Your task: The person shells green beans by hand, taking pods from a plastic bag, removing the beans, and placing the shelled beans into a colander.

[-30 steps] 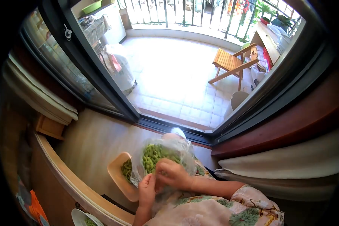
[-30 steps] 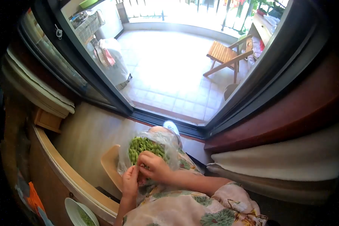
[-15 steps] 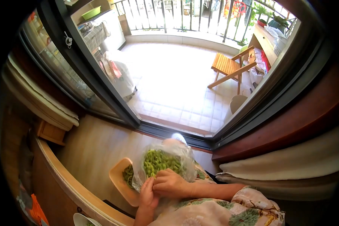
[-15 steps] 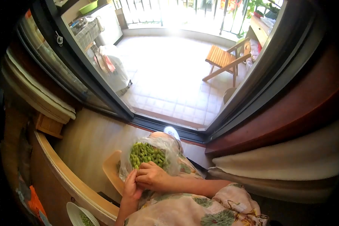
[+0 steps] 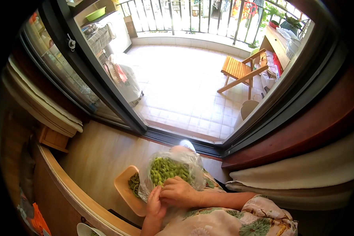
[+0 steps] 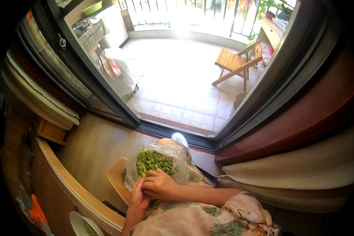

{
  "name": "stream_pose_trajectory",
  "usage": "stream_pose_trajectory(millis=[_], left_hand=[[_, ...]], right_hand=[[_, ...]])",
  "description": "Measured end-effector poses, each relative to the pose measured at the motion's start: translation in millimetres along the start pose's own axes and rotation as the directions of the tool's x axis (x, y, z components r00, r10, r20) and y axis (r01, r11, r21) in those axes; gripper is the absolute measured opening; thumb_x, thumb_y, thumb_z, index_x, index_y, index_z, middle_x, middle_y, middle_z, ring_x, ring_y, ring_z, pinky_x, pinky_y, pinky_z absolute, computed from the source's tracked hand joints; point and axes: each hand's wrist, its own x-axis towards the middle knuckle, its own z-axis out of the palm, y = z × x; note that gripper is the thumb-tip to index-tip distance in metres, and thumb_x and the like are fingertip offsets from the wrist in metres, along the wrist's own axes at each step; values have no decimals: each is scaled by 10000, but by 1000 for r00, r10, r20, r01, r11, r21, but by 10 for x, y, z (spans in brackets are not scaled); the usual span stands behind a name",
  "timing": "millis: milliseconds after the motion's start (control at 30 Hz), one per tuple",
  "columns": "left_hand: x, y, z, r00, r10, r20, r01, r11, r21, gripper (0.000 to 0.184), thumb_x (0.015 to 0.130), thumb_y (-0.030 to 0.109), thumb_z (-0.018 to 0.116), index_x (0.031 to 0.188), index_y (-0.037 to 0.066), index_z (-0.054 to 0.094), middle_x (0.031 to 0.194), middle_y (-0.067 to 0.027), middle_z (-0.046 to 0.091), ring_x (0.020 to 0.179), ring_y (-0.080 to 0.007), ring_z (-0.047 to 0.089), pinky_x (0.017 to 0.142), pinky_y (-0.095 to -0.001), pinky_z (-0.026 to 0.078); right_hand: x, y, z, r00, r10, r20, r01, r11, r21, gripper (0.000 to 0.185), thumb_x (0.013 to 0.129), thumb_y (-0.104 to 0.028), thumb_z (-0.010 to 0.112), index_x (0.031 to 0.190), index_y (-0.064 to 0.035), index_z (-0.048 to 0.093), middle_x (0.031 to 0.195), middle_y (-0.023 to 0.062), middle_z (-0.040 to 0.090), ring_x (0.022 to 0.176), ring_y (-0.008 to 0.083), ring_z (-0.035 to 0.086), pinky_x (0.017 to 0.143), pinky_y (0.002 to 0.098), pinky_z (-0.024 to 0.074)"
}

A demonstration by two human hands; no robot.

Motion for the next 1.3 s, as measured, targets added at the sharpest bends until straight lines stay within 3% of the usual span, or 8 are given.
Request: stream_pose_trajectory(millis=[233, 367, 467, 667, 767, 867, 1067, 1300], left_hand=[[-29, -2, 38, 999, 5, -39, -3, 999, 49, 143, 987, 175, 484, 988, 78, 588, 887, -23, 628, 782, -105, 607, 659, -225, 494], [-74, 6, 92, 991, 131, -40, -114, 947, 300, 160, 986, 188, 495, 967, 56, 583, 756, -5, 611, 617, -93, 563, 531, -209, 429], [-127, -14, 213, 950, 307, 59, -292, 804, 519, 198, 986, 213, 515, 921, 45, 596, 700, 15, 586, 556, -61, 497, 509, -201, 383], [-135, 26, 180, 954, 260, 147, -297, 767, 569, 163, 972, 146, 533, 1006, 8, 612, 802, 14, 615, 644, -33, 502, 573, -181, 413], [-164, 30, 230, 961, 242, 134, -273, 751, 602, 160, 965, 141, 547, 1024, 7, 613, 800, 24, 605, 664, -27, 507, 593, -178, 416], [-155, 7, 218, 961, 245, 128, -270, 741, 614, 154, 960, 118, 547, 1041, 6, 615, 807, 28, 603, 688, -19, 509, 613, -176, 413], [-141, -9, 182, 939, 279, 201, -341, 692, 636, 183, 938, 87, 572, 1080, -25, 602, 835, 14, 609, 717, -28, 518, 620, -179, 417], [-144, -51, 263, 871, 476, 124, -398, 535, 745, 146, 924, 111, 601, 974, -24, 625, 741, 24, 586, 660, -35, 479, 578, -206, 410]], right_hand=[[-11, 55, 51, 995, 33, -96, -25, 996, 85, 182, 697, -118, 719, 831, -76, 603, 789, 60, 588, 794, 258, 567, 673, 367, 442], [9, 29, -85, 947, 271, -173, -242, 955, 170, 178, 770, -120, 707, 855, -28, 581, 768, 110, 568, 743, 290, 576, 646, 372, 467], [-27, 23, -99, 844, 536, 10, -504, 788, 354, 204, 797, -155, 712, 918, -29, 606, 787, 87, 607, 731, 209, 609, 646, 318, 488], [-8, 25, -156, 706, 635, 314, -573, 253, 779, 153, 885, -119, 639, 941, 8, 576, 796, 48, 624, 672, 100, 587, 624, 260, 480], [-19, 46, -136, 680, 665, 308, -586, 240, 774, 151, 890, -112, 624, 961, 15, 588, 801, 41, 624, 690, 105, 585, 650, 248, 484], [-75, 101, -51, 741, 646, 185, -559, 440, 703, 141, 887, -106, 621, 955, 15, 599, 806, 39, 613, 723, 104, 585, 665, 246, 482], [-73, 93, -88, 748, 642, 166, -604, 555, 572, 165, 852, -106, 649, 974, 2, 624, 884, 38, 605, 824, 98, 576, 715, 239, 482], [-107, 116, -51, 700, 679, 222, -630, 441, 639, 164, 861, -108, 629, 974, 9, 611, 874, 34, 600, 810, 90, 564, 709, 234, 475]])
